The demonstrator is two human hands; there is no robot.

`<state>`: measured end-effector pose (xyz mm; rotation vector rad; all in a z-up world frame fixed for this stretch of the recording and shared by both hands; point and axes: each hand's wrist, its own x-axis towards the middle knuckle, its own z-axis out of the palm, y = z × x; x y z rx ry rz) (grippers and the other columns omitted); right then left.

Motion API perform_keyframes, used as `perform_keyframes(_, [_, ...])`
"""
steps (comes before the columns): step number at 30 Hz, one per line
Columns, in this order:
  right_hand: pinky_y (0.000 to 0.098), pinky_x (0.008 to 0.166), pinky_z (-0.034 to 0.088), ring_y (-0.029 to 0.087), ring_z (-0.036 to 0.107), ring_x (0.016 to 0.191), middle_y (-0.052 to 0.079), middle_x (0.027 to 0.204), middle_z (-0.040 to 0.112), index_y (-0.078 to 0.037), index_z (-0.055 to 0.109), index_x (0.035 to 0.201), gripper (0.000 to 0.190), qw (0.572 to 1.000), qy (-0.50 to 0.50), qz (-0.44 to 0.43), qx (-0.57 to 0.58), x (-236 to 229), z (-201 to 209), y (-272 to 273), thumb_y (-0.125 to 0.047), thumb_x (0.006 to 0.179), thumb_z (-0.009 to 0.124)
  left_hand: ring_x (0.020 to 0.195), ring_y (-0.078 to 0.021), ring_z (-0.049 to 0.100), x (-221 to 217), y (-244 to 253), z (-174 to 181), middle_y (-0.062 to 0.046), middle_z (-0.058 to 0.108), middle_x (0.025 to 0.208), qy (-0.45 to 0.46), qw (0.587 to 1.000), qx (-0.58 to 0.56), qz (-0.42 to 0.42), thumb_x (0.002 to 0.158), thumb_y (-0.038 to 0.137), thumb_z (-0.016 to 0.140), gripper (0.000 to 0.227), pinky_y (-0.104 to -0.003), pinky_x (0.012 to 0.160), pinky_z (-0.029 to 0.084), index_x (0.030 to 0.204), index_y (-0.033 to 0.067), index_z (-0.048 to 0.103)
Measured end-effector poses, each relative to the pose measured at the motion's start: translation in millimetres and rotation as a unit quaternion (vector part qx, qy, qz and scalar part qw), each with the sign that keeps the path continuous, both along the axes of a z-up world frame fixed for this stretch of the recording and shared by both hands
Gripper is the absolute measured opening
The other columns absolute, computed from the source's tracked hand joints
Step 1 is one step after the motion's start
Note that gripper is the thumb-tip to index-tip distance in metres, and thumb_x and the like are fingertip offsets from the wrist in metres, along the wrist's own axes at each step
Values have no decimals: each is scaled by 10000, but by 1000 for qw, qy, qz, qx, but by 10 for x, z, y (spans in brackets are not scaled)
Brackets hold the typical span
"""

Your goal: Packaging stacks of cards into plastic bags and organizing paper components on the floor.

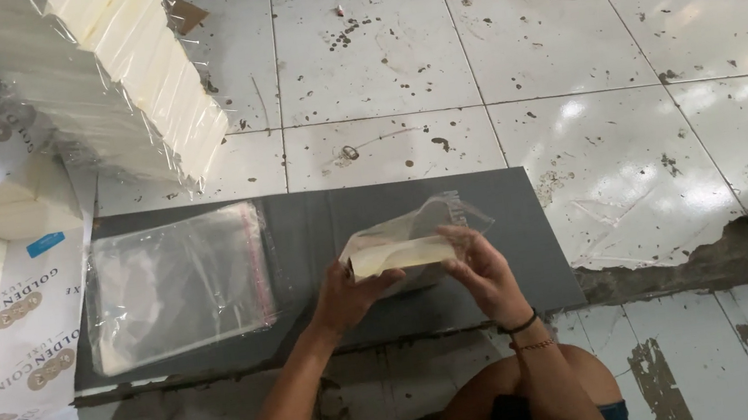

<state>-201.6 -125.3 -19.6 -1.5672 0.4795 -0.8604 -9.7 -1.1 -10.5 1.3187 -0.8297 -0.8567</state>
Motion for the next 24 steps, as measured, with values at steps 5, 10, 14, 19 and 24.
perform_keyframes(5, [430, 931, 526, 298, 700, 1061, 232, 1007, 750, 27, 665, 944, 200, 992, -30, -121, 30, 92, 272, 44, -169, 980, 677, 996, -197, 713, 112, -30, -130, -85, 758, 1019, -32, 996, -27, 84, 732, 331, 932, 459, -418, 875, 570, 1102, 119, 761])
perform_keyframes(10, [416, 945, 516, 280, 718, 1070, 218, 1037, 768, -29, 600, 970, 155, 991, -45, -120, 28, 247, 410, 100, -167, 1039, 583, 565, -19, 544, 167, 15, 65, -16, 732, 660, -53, 986, -91, 132, 909, 233, 807, 125, -233, 521, 489, 1013, 164, 804])
perform_keyframes(14, [363, 828, 521, 200, 688, 852, 170, 870, 752, -24, 564, 987, 165, 986, -36, -160, -18, 303, 488, 78, -175, 1049, 588, 794, -107, 734, 175, 21, 229, -32, 818, 887, -59, 985, -55, 155, 918, 347, 783, 159, -296, 690, 568, 976, 200, 801])
perform_keyframes(19, [274, 650, 501, 116, 578, 695, 114, 782, 721, -19, 613, 1016, 189, 981, 51, -182, 36, 321, 350, -108, -203, 1057, 608, 728, -76, 658, 213, -77, 438, -50, 781, 763, -37, 984, 36, 171, 942, 442, 737, 315, -307, 647, 549, 838, 145, 728])
perform_keyframes(24, [325, 603, 587, 195, 694, 719, 107, 850, 707, -43, 668, 1002, 187, 943, 152, -154, 252, 491, -398, -548, -223, 977, 713, 681, -115, 576, 439, -288, -187, -48, 670, 691, -1, 975, 143, 171, 889, 512, 773, 433, -308, 584, 470, 761, 114, 662])
